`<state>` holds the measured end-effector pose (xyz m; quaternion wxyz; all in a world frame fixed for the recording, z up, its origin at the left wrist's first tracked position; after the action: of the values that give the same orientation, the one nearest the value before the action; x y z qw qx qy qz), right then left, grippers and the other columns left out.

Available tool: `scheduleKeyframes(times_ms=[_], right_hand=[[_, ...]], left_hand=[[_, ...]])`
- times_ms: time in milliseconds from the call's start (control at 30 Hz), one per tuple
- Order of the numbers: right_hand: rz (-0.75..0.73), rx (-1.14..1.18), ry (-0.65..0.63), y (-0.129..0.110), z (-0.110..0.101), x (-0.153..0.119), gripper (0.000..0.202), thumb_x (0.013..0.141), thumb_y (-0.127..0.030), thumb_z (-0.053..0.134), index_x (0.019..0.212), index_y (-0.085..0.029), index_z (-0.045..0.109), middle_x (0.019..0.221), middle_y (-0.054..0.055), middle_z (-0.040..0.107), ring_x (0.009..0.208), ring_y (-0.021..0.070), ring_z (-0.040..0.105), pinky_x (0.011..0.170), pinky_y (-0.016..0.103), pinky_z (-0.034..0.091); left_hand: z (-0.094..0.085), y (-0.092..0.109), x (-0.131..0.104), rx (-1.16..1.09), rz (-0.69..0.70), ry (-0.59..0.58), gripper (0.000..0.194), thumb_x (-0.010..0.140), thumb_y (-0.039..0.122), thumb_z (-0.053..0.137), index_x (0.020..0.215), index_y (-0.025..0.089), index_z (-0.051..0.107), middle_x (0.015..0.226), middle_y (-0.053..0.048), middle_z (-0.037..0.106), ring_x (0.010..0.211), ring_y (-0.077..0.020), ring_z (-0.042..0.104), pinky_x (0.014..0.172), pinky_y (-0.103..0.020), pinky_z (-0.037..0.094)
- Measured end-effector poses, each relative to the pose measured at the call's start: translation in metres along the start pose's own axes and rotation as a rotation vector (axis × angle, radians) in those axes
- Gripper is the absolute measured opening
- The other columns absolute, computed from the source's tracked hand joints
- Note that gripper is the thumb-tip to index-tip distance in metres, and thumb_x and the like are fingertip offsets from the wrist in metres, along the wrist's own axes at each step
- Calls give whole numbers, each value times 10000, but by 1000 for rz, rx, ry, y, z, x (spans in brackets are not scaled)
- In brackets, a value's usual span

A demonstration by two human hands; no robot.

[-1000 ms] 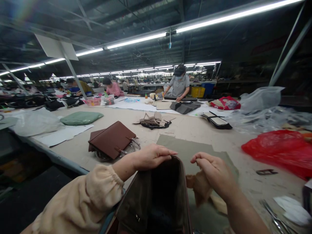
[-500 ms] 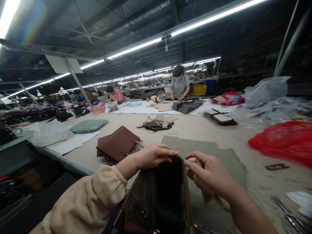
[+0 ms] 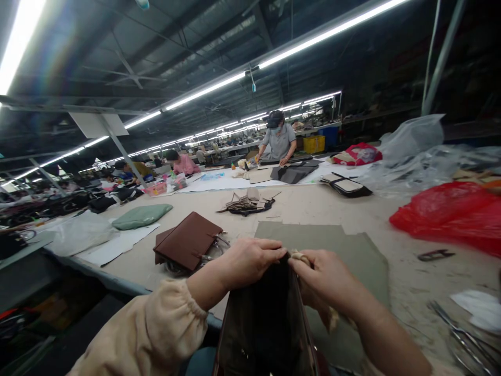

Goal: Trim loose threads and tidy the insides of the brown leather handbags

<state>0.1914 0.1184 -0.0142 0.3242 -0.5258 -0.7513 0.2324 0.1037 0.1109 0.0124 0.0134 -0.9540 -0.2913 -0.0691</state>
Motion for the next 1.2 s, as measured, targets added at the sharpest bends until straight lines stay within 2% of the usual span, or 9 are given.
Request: scheduleKeyframes(times_ms=[133, 267, 400, 533, 667, 767, 933, 1100, 1200], right_hand=[[11, 26, -2, 4, 2, 0, 340, 819, -314, 375, 517, -179, 457, 482, -35, 444, 491, 105, 413, 487, 233, 242], [12, 45, 7, 4, 1, 1, 268, 779, -272, 400, 543, -180, 487, 498, -36, 460, 503, 108, 418, 491, 225, 252], [25, 82, 5, 5, 1, 2, 201, 753, -235, 416, 614, -182, 551, 565, -23, 541, 560, 124, 472, 524, 222, 293], [31, 131, -12, 7, 2, 3, 195, 747, -223, 414, 689, -183, 596, 604, -16, 574, 596, 138, 506, 545, 228, 327], [13, 166, -7, 5, -1, 2, 199, 738, -199, 415, 766, -188, 612, 686, -4, 614, 659, 149, 537, 595, 236, 362], [27, 205, 20, 6, -4, 2, 255, 729, -187, 434, 919, -203, 602, 745, -10, 628, 696, 149, 552, 620, 237, 382], [33, 286, 33, 18, -5, 2, 190, 761, -249, 478, 928, -204, 556, 518, -81, 476, 507, 119, 473, 494, 215, 345], [103, 292, 234, 42, -36, -2, 194, 760, -348, 545, 790, -171, 619, 646, -6, 609, 608, 147, 565, 540, 231, 409], [62, 210, 377, 34, -57, -9, 202, 754, -343, 581, 823, -172, 665, 735, 28, 660, 666, 162, 601, 592, 243, 446]], left_hand=[[6, -1, -2, 37, 36, 5, 388, 886, 167, 354, 1245, 211, 492, 1291, -79, 506, 1087, -187, 554, 918, -300, 464], [-3, -8, -3, -152, 23, 147, 292, 860, 168, 426, 1083, 188, 613, 1176, -92, 596, 1021, -155, 592, 887, -257, 474], [-6, -29, -1, -469, -139, 227, 127, 800, 223, 563, 875, 146, 633, 972, -71, 682, 884, -136, 632, 802, -231, 489], [13, -45, 4, -707, -318, 109, 340, 749, 257, 631, 1058, 138, 553, 916, -55, 689, 825, -143, 631, 742, -237, 490], [21, -44, 12, -606, -320, -12, 340, 776, 344, 587, 1063, 166, 623, 951, -43, 686, 865, -157, 609, 789, -243, 452], [22, -42, 18, -523, -321, -68, 316, 798, 362, 544, 1028, 178, 658, 874, -19, 698, 789, -143, 604, 718, -217, 441], [19, -38, 24, -414, -329, -86, 296, 806, 352, 512, 962, 169, 684, 802, -13, 697, 703, -121, 580, 644, -199, 416], [18, -32, 30, -325, -333, -62, 276, 812, 351, 497, 851, 165, 697, 693, -10, 669, 649, -120, 560, 576, -203, 385], [19, -27, 36, -270, -322, -44, 267, 812, 343, 495, 807, 163, 693, 681, -18, 662, 636, -124, 556, 563, -209, 379]])
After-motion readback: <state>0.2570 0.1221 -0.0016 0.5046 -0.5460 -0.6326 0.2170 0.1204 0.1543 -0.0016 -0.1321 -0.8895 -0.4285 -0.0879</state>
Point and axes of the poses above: each hand's wrist, its own x-axis towards the middle knuckle, its own z-axis out of the palm, y = z × x, the point moved 10 cm from there along x, towards the middle knuckle
